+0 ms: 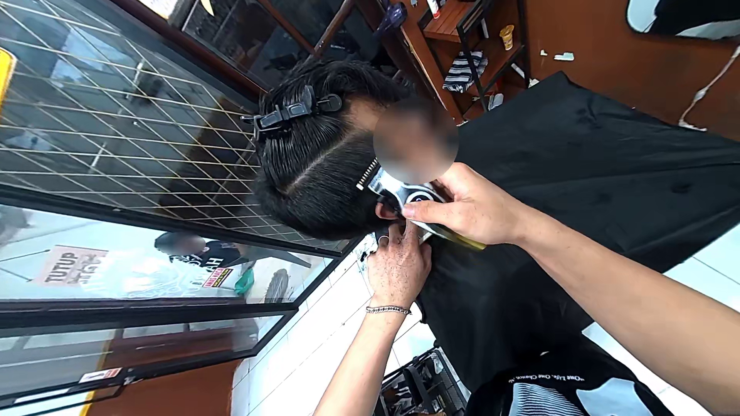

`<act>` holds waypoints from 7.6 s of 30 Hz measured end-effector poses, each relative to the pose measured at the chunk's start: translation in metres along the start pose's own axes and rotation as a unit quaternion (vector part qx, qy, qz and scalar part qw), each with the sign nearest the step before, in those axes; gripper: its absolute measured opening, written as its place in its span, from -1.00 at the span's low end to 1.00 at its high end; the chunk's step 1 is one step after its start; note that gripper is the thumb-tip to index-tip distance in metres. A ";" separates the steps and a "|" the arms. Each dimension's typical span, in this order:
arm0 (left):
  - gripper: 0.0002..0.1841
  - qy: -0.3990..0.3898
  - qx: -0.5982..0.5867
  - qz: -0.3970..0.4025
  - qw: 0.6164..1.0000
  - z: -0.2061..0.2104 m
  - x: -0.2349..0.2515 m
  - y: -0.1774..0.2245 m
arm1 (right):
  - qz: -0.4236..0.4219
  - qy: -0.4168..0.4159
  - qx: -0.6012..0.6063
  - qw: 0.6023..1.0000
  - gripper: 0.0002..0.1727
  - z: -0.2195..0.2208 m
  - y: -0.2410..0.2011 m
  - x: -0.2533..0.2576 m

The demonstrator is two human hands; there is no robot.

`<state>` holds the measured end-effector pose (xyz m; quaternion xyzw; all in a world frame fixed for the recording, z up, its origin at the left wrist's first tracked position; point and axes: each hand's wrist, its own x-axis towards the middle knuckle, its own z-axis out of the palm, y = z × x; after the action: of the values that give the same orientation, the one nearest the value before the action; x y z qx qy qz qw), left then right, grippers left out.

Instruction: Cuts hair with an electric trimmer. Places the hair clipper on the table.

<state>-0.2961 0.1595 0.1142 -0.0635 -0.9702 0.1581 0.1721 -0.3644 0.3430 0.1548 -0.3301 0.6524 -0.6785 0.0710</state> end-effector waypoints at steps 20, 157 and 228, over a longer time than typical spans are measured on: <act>-0.40 -0.003 0.001 0.001 1.000 -0.002 0.000 0.000 | 0.086 0.027 -0.230 0.969 -0.59 -0.004 0.001 -0.011; -0.42 0.028 0.082 0.039 0.995 -0.040 -0.022 -0.057 | 0.135 -0.006 -0.082 0.987 -0.43 0.025 0.007 -0.016; -0.46 0.019 0.081 0.035 0.996 -0.036 -0.023 -0.053 | 0.117 -0.053 0.034 0.991 -0.61 0.014 0.000 -0.001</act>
<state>-0.2655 0.1160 0.1563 -0.0864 -0.9479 0.2407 0.1898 -0.3559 0.3317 0.1529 -0.2846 0.6583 -0.6688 0.1959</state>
